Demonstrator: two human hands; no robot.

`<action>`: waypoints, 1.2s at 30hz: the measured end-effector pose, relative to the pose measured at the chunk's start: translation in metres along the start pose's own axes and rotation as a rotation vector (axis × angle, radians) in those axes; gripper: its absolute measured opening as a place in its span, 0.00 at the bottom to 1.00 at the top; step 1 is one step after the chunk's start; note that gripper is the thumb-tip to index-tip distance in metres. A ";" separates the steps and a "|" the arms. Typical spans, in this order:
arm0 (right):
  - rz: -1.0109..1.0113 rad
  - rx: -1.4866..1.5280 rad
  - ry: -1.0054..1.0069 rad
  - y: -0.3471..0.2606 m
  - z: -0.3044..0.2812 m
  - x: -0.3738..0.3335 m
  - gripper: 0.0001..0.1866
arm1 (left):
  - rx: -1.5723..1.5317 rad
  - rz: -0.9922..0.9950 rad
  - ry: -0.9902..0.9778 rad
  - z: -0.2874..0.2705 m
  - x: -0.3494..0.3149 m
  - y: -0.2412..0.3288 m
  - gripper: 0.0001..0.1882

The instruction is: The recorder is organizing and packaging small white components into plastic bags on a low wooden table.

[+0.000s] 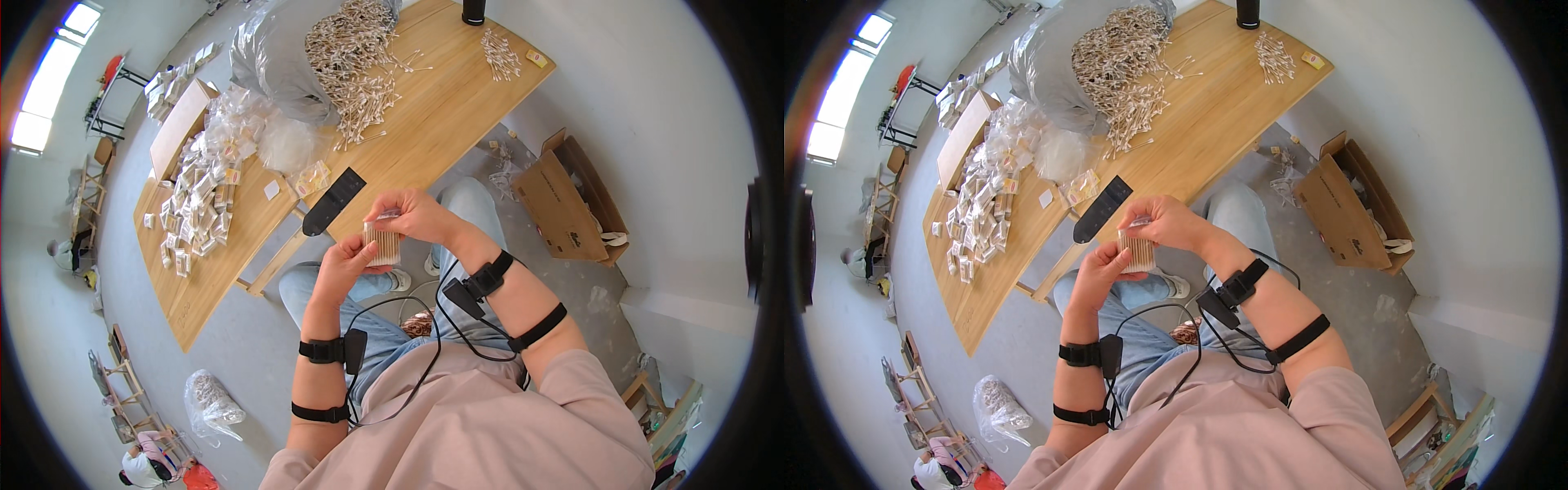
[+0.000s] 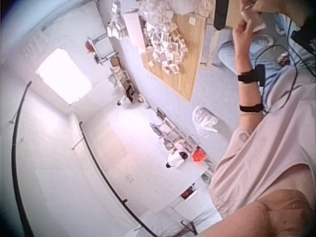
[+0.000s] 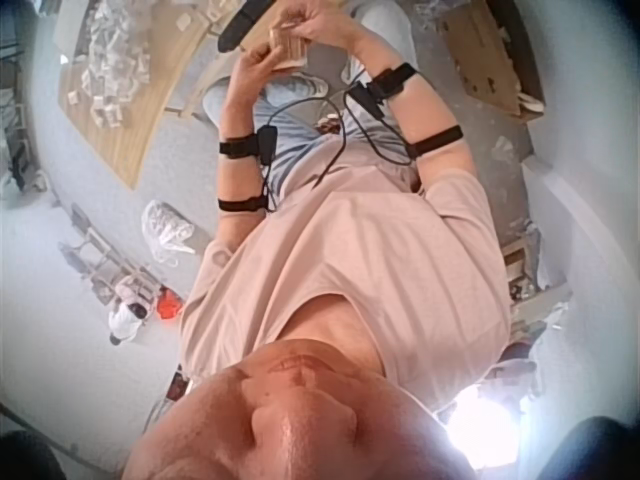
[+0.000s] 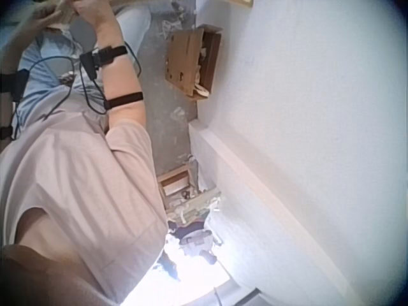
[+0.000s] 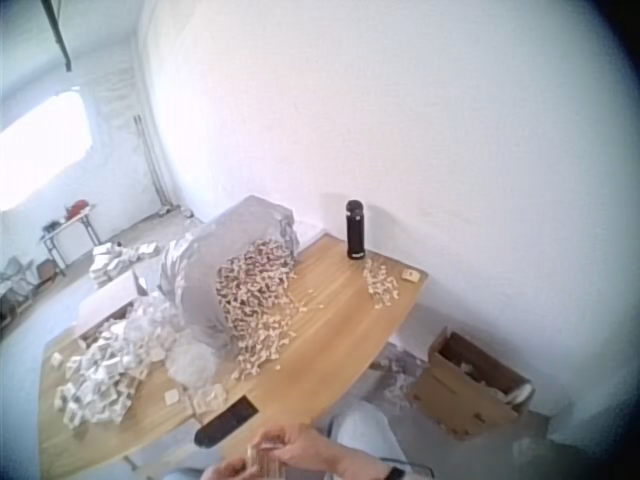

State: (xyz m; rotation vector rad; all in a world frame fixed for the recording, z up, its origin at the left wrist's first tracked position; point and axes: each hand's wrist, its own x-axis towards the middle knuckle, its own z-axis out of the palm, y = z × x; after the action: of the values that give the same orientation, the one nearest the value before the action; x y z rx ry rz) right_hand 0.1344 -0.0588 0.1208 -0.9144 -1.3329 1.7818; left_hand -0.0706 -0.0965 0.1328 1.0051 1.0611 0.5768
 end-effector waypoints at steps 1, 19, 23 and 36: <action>0.000 0.000 0.000 0.001 0.000 0.000 0.05 | 0.000 0.000 0.000 0.000 0.000 -0.002 0.17; -0.015 0.036 0.179 0.009 0.003 0.007 0.07 | 0.054 0.068 0.130 -0.005 0.008 -0.004 0.12; -0.014 -0.034 0.231 0.010 0.008 0.009 0.07 | 0.384 0.220 0.223 -0.009 0.016 -0.012 0.16; -0.059 0.005 0.278 0.011 0.009 0.016 0.07 | 0.001 0.367 0.304 -0.002 0.028 0.005 0.12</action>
State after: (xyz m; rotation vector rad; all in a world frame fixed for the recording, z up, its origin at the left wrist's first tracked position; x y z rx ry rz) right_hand 0.1175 -0.0512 0.1099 -1.0652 -1.1637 1.5475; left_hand -0.0607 -0.0707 0.1246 1.1461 1.1476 1.0548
